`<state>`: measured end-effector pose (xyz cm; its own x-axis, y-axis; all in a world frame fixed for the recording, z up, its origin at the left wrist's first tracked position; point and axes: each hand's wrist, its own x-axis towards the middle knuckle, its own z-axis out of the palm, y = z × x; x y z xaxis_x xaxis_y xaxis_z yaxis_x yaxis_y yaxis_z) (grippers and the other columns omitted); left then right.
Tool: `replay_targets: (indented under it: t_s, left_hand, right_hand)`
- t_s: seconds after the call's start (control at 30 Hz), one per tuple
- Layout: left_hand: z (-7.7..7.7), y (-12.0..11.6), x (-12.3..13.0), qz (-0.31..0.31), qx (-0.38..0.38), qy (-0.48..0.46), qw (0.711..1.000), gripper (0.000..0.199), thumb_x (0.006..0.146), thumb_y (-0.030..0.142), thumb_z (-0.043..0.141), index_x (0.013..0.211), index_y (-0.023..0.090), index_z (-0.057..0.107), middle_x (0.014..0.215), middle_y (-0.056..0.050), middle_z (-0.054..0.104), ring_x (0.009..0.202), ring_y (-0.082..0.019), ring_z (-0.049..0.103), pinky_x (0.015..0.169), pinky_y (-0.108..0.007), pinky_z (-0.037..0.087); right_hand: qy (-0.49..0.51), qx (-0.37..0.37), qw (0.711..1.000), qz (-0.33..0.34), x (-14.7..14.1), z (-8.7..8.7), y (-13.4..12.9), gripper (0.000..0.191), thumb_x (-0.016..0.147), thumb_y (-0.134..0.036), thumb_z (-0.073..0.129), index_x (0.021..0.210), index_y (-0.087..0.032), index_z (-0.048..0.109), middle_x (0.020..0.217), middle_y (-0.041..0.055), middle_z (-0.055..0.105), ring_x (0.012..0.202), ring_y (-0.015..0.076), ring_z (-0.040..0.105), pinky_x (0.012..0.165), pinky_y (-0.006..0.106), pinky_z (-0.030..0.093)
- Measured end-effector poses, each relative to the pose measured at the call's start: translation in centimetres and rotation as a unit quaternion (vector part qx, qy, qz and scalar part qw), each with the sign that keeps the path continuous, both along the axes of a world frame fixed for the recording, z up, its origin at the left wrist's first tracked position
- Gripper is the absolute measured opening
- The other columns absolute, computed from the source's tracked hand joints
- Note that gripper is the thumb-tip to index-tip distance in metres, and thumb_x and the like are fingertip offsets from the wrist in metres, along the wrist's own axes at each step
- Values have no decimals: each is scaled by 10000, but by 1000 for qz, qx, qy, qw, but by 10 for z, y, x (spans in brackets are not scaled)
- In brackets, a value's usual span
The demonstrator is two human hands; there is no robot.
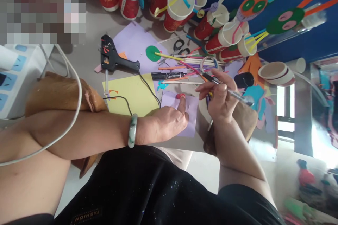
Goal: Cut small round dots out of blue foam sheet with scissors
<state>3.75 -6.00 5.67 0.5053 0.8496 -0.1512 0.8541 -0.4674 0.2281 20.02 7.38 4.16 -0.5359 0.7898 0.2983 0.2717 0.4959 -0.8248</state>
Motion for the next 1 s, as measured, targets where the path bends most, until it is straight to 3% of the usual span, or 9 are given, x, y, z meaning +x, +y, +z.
replay_targets:
  t_s: [0.1,0.23,0.37,0.5,0.7,0.87,1.0]
  left_hand:
    - [0,2,0,2,-26,1,1000,482,1001,50,489,1454,80,650,1696,-395,326,772,-271,819,551,-360,603]
    - [2,4,0,11,-52,-1,999,457,1002,46,510,1434,80,655,1725,-374,291,834,-275,832,614,-373,646]
    - [4,3,1,25,-48,-16,998,418,1026,49,498,1397,60,691,1691,-395,344,876,-298,840,650,-381,669]
    - [7,2,1,19,-32,-24,999,427,1033,38,467,1392,58,697,1658,-393,398,863,-280,837,632,-348,654]
    - [16,5,-4,-8,-61,-19,998,422,1041,44,435,1367,44,704,1591,-385,505,842,-244,821,577,-301,574]
    - [19,6,-4,-18,-58,-20,998,447,1037,35,414,1384,21,695,1507,-390,592,821,-247,812,558,-301,530]
    - [14,5,-1,-4,-46,-37,998,440,1036,42,421,1369,27,708,1490,-390,604,776,-250,812,558,-299,543]
  right_hand:
    - [11,-50,998,28,-13,19,14,501,1018,-708,600,1062,-247,790,734,22,751,476,135,622,460,301,505]
    - [-98,-121,981,119,-26,30,34,354,925,-609,798,1005,-264,795,726,5,748,494,147,624,469,321,556]
    - [-160,-138,964,164,-33,25,46,373,936,-635,773,925,-262,770,642,-14,709,446,138,580,421,309,522]
    - [-193,-95,960,180,-37,14,50,416,941,-651,758,847,-247,720,553,-45,650,414,127,555,389,282,468]
    - [-193,-52,970,139,-40,6,41,420,989,-664,686,903,-253,680,545,-54,632,368,118,502,384,285,449]
    - [-42,-70,997,4,-34,-13,10,346,1042,-633,620,998,-290,622,544,-67,573,367,117,455,359,278,390]
    - [7,-91,995,-41,-21,-26,-5,311,1041,-611,631,1073,-302,626,558,-70,570,359,129,490,332,275,349]
